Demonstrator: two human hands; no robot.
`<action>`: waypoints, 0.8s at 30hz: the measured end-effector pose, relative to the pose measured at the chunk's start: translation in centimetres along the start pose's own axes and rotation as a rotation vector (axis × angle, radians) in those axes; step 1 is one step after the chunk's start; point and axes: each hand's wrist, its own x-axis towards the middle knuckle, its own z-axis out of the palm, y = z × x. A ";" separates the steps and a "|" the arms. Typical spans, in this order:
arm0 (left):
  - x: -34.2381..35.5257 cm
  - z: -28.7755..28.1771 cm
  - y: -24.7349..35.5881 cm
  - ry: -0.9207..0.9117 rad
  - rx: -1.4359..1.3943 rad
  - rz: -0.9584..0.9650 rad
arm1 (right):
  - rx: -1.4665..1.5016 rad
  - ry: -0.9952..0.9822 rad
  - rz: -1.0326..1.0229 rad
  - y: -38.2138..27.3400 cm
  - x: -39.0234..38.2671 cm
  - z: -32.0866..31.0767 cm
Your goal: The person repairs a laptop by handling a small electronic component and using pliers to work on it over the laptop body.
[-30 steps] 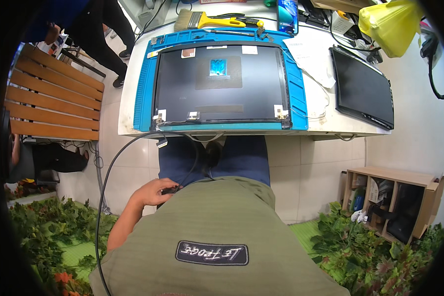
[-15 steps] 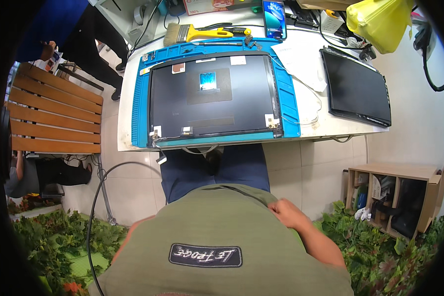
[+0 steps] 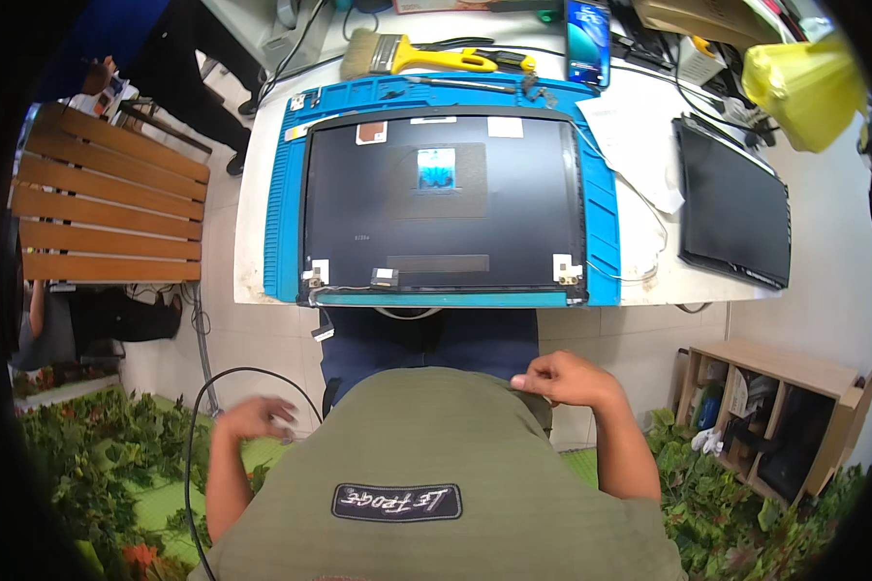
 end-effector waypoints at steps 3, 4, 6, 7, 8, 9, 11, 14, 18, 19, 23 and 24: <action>-2.9 -5.6 1.8 0.348 0.266 0.060 | -0.055 0.059 -0.015 -2.4 -1.4 -0.9; -3.9 -7.3 4.5 0.330 0.280 0.064 | -0.095 0.080 -0.037 -3.2 -1.5 -1.1; -4.4 -6.7 7.6 0.122 0.318 0.002 | -0.193 0.082 -0.133 -4.9 -1.7 -0.9; -4.8 -5.2 8.9 -0.070 0.325 -0.076 | -0.218 0.071 -0.186 -5.3 -1.8 -0.7; -4.6 -4.5 9.6 -0.263 0.339 -0.136 | -0.242 0.078 -0.233 -5.5 -1.9 -0.5; -4.4 -3.7 9.2 -0.324 0.154 -0.095 | -0.228 0.072 -0.211 -5.3 -1.9 -0.4; -3.1 -0.8 7.3 -0.449 -0.216 0.006 | -0.204 0.069 -0.150 -4.5 -2.2 0.0; -1.8 5.1 10.4 0.009 -0.825 0.619 | -0.149 0.059 -0.114 -3.2 -2.2 0.7; 1.7 4.3 20.7 0.766 -0.905 1.280 | -0.215 0.023 -0.247 -6.5 -3.1 0.8; 2.5 2.4 22.5 0.950 -0.930 1.403 | -0.260 0.017 -0.287 -7.8 -3.5 0.4; -3.0 -7.7 27.7 1.325 -0.853 2.104 | -0.438 0.014 -0.417 -12.4 -5.7 -0.9; -5.8 -10.2 27.7 1.381 -0.731 2.276 | -0.448 0.022 -0.441 -12.9 -6.3 -0.9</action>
